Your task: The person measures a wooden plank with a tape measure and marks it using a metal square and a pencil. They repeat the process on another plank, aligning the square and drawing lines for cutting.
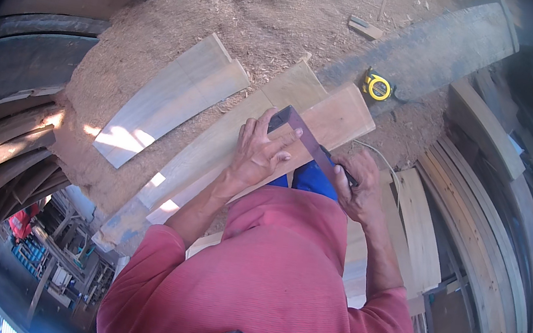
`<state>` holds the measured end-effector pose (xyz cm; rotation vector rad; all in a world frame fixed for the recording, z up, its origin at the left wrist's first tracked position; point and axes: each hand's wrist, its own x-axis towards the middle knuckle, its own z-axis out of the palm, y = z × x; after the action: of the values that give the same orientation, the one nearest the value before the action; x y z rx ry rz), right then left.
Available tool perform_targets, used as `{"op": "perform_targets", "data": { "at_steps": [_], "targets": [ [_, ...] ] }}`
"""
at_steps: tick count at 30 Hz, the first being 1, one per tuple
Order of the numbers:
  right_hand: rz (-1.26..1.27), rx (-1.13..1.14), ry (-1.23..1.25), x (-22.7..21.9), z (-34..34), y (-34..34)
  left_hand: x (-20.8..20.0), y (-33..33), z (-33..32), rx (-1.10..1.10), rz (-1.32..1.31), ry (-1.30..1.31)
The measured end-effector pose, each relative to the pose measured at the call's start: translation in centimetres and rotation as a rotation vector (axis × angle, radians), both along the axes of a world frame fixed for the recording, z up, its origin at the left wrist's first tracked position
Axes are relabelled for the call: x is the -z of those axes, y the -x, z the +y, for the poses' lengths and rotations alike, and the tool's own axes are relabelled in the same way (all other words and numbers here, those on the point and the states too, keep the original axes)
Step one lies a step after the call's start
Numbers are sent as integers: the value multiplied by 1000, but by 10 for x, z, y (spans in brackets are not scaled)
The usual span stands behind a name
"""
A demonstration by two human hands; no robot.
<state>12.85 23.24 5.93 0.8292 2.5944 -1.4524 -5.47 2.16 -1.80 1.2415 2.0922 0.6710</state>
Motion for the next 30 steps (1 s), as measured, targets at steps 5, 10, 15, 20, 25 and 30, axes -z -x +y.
{"op": "perform_targets", "data": {
  "at_steps": [5,10,15,20,25,30],
  "targets": [
    [-65,4,-9,-7,2,-10,-1,0,1,1,4,8],
    [78,110,22,7,-9,24,-1,0,1,6,10,10],
    [101,14,76,17,-14,32,0,0,0,22,46,28],
    [126,127,27,3,-7,8,0,-2,0,15,49,22],
    [126,123,-11,21,-7,32,-2,0,0,25,30,35],
    [159,60,-2,18,-11,27,0,-1,0,8,22,41]
  ]
}}
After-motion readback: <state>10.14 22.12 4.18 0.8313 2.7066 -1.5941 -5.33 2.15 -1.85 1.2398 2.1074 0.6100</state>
